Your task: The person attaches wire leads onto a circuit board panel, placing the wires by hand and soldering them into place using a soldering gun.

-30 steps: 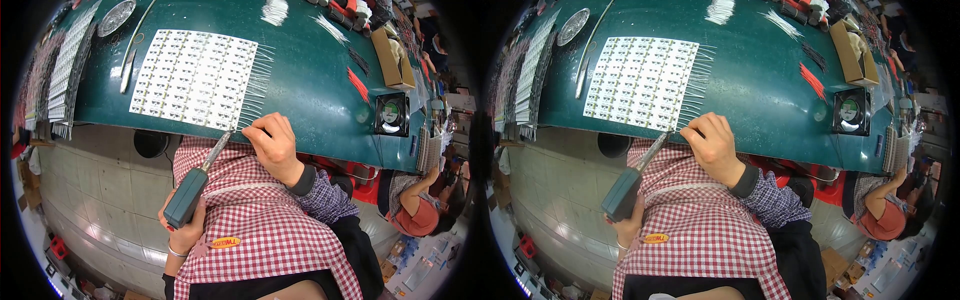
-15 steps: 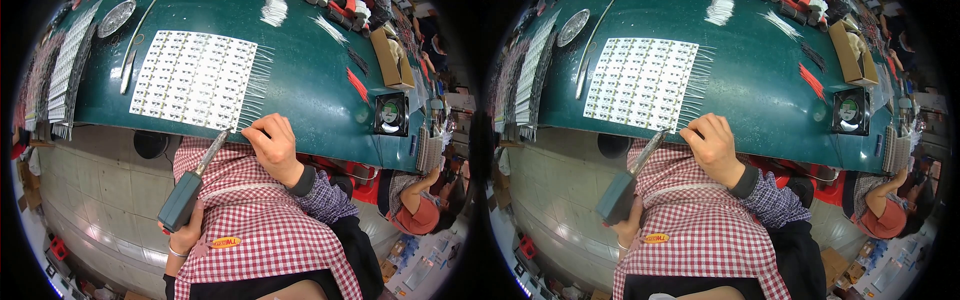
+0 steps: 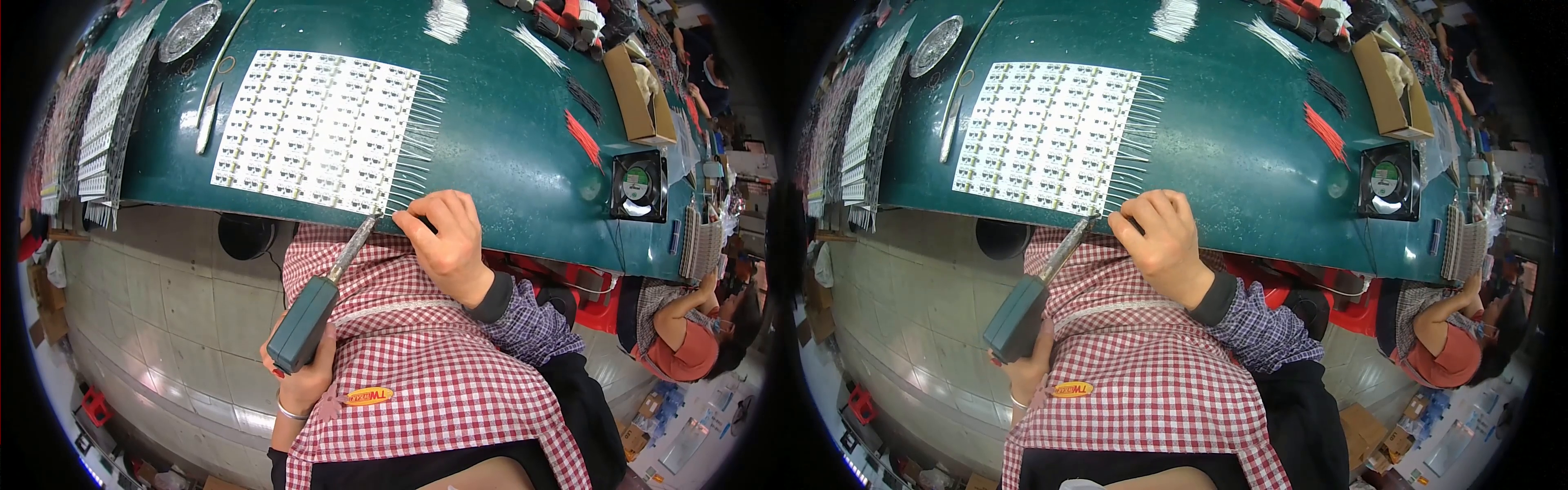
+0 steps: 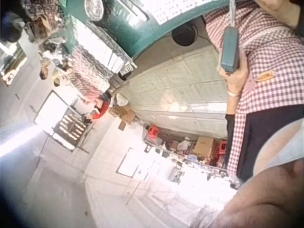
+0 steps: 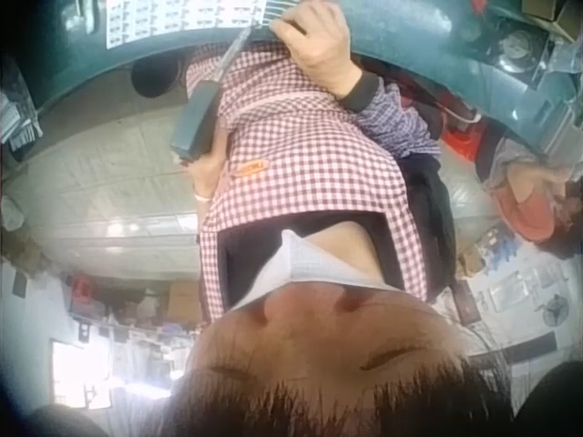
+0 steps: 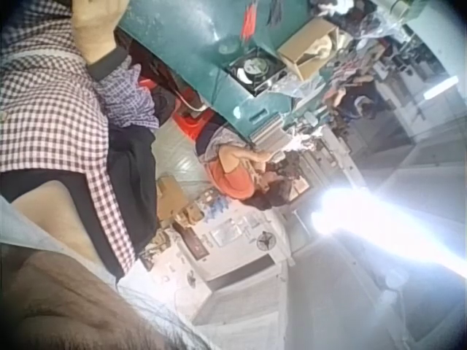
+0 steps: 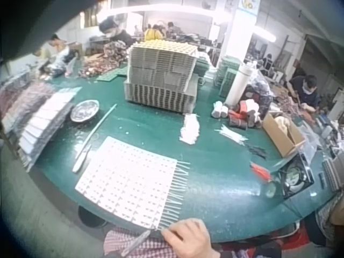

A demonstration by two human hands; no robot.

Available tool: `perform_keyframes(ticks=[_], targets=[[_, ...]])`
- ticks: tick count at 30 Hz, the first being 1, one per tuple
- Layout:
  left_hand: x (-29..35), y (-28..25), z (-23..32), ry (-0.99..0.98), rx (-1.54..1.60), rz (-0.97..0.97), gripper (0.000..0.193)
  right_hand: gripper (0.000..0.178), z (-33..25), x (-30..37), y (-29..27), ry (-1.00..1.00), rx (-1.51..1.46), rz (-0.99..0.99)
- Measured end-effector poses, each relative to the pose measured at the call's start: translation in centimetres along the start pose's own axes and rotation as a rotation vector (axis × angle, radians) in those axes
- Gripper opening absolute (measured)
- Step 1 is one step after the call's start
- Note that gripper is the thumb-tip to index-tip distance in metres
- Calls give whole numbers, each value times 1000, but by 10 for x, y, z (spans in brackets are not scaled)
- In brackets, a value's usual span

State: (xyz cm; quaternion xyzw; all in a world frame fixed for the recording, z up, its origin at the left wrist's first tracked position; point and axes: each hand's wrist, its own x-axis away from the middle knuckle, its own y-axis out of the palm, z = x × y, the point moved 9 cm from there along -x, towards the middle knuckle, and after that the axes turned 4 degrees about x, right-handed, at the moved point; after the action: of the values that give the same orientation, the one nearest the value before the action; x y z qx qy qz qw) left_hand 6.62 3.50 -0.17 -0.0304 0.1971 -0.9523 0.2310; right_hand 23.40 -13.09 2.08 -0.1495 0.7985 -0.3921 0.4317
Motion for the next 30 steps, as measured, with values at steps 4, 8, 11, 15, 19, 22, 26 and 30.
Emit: perform_keyframes(ticks=[4, 8, 11, 15, 19, 22, 26, 30], targets=[[-1, -1, 1, 17, -27, 8, 27, 25, -2, 0, 0, -3, 20, -6], [-4, -1, 3, 15, -34, 5, 28, 25, -2, -1, 1, 4, 28, -8], [-2, -2, 0, 37, -47, 11, 28, 25, -1, -2, 2, 7, 28, -7], [4, -7, -12, -20, 50, 74, 28, 24, 1, -4, 4, 14, 24, -10], [0, -17, -22, -199, 202, 130, 28, 25, 0, -10, 5, 23, 6, -18], [-17, -23, -13, -208, 239, 246, 26, 23, -4, -15, -1, 54, -25, -33], [-55, -53, -15, -83, 218, 386, 26, 30, -12, -25, 5, 24, -52, -93], [-105, -97, 38, 209, 190, 642, 29, 38, -13, -35, 31, 6, -27, -262]])
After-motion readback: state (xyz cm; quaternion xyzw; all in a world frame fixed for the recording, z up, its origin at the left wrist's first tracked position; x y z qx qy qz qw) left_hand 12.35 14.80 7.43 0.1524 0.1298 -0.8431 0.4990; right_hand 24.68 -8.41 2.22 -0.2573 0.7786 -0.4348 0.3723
